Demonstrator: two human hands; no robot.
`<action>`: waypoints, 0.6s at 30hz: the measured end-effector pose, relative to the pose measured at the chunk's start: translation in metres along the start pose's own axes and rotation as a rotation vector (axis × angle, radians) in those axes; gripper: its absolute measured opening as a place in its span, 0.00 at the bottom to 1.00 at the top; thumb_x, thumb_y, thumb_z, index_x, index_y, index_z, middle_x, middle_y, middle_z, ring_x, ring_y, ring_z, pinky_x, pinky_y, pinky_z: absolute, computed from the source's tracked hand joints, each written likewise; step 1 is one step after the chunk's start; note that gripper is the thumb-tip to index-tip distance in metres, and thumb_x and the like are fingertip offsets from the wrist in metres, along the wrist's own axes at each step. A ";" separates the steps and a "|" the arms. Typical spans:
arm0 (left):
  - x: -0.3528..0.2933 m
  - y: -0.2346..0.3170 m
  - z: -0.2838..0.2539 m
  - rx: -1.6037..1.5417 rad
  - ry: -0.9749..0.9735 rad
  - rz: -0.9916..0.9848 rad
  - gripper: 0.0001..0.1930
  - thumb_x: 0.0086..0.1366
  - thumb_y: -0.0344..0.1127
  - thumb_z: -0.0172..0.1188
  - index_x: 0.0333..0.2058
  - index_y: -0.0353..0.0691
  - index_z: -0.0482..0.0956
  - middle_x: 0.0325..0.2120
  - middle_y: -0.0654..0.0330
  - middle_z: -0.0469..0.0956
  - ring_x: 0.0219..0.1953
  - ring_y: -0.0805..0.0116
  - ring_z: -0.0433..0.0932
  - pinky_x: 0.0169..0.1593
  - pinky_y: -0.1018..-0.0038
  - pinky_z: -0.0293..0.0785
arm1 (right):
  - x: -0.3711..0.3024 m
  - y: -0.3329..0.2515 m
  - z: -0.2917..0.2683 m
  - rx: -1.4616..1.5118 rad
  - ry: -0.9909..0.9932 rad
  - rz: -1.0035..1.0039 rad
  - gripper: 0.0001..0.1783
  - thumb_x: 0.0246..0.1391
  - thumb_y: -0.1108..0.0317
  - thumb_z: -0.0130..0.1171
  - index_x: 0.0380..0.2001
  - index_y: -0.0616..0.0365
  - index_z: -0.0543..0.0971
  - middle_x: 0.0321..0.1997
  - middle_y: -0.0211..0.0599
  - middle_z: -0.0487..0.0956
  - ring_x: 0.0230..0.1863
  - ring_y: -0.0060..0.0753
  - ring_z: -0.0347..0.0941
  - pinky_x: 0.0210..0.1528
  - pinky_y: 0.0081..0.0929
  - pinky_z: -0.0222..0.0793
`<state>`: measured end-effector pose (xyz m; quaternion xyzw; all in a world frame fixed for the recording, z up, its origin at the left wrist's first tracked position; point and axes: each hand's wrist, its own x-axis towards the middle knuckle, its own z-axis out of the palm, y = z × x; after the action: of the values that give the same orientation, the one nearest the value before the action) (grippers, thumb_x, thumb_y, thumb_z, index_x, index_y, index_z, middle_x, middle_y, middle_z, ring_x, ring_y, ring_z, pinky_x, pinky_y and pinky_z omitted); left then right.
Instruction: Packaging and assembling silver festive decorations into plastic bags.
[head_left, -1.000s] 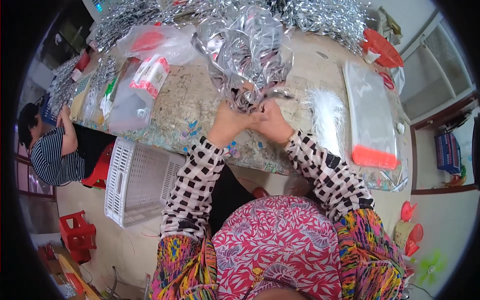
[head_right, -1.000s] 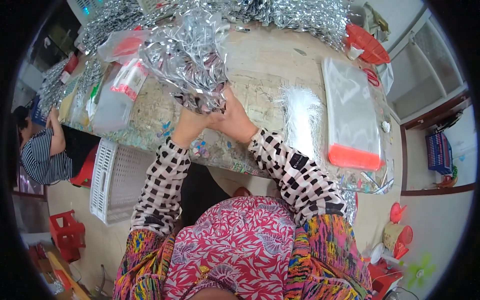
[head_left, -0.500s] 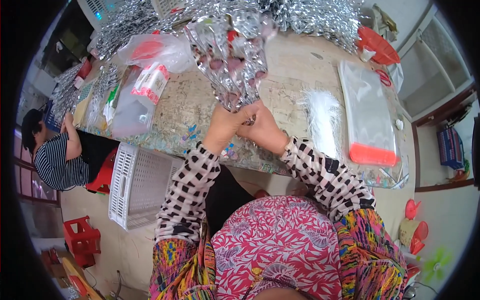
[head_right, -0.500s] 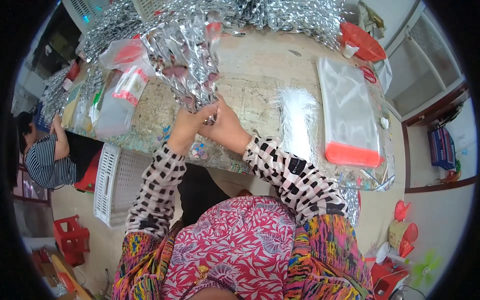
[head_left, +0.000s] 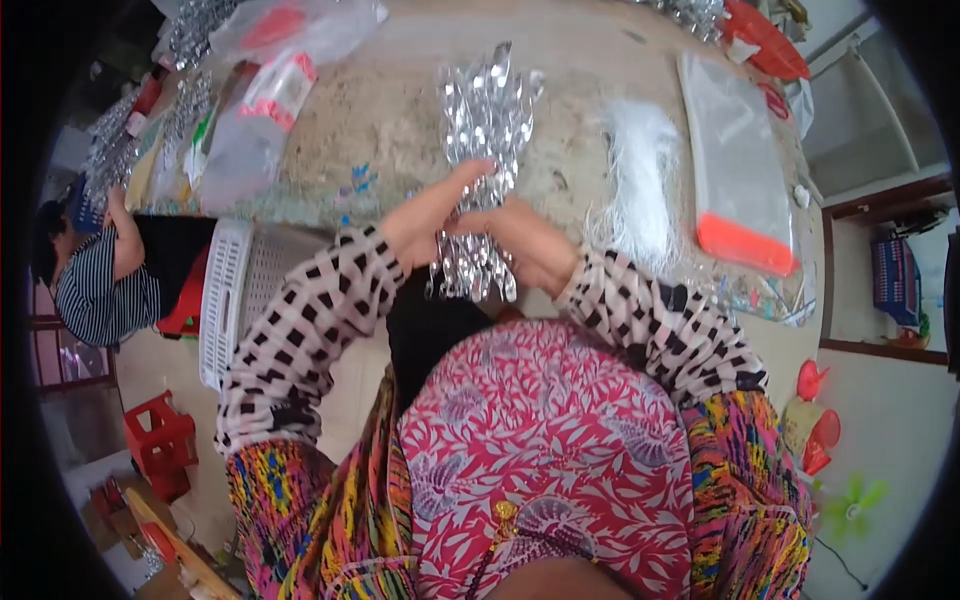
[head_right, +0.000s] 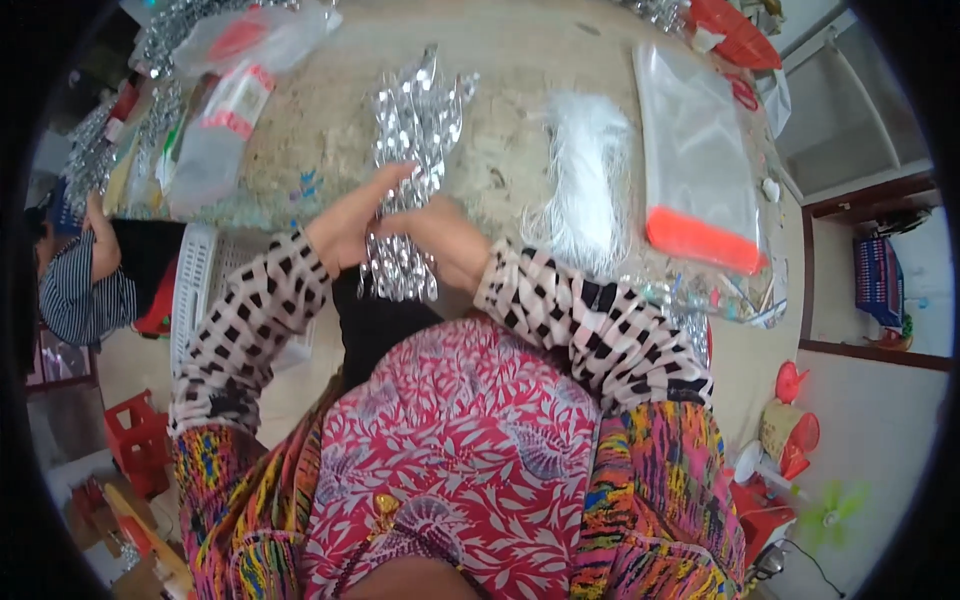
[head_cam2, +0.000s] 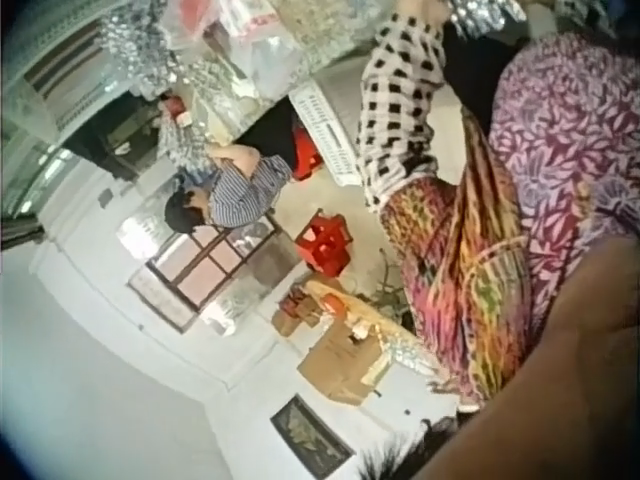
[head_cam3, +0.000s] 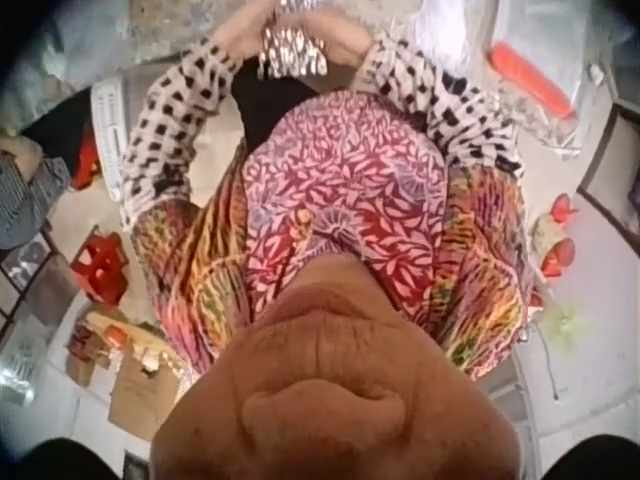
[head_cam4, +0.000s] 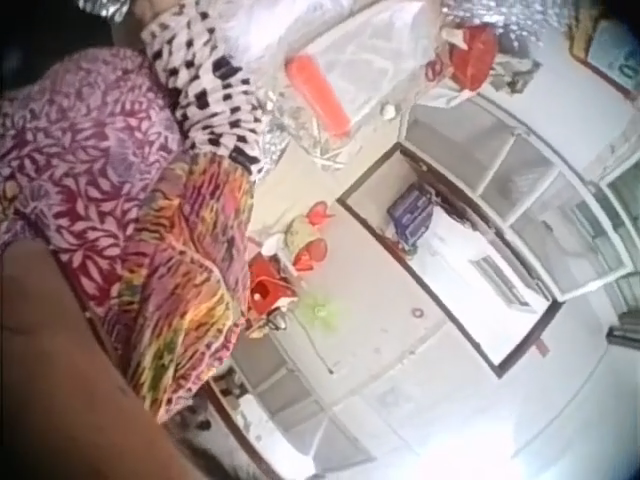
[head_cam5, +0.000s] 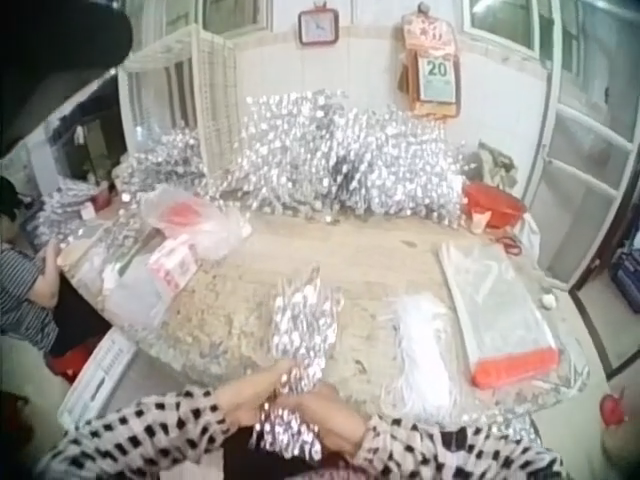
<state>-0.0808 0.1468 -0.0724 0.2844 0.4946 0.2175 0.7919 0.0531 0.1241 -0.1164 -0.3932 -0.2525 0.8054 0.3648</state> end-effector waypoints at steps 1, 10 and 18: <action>0.002 -0.007 -0.002 0.074 0.023 0.015 0.32 0.60 0.55 0.58 0.54 0.36 0.66 0.42 0.55 0.76 0.40 0.70 0.76 0.42 0.73 0.76 | 0.003 0.009 -0.005 -0.025 0.019 -0.016 0.15 0.43 0.81 0.60 0.38 0.74 0.75 0.32 0.45 0.79 0.31 0.35 0.78 0.31 0.29 0.73; 0.055 -0.060 -0.039 -0.019 -0.043 0.046 0.30 0.65 0.53 0.53 0.54 0.31 0.65 0.43 0.50 0.74 0.39 0.63 0.78 0.39 0.66 0.80 | 0.012 0.036 -0.025 0.079 0.035 0.179 0.11 0.46 0.82 0.56 0.36 0.73 0.73 0.28 0.46 0.78 0.25 0.38 0.78 0.24 0.31 0.76; 0.066 -0.067 -0.058 0.225 -0.158 -0.110 0.28 0.63 0.57 0.53 0.47 0.36 0.72 0.33 0.59 0.78 0.32 0.72 0.78 0.35 0.73 0.77 | 0.024 0.056 -0.043 0.054 -0.106 0.191 0.10 0.49 0.73 0.57 0.35 0.68 0.77 0.30 0.41 0.81 0.26 0.31 0.79 0.28 0.26 0.78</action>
<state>-0.1017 0.1521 -0.1813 0.3601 0.4670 0.0941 0.8021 0.0562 0.1142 -0.1896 -0.3624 -0.2109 0.8626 0.2830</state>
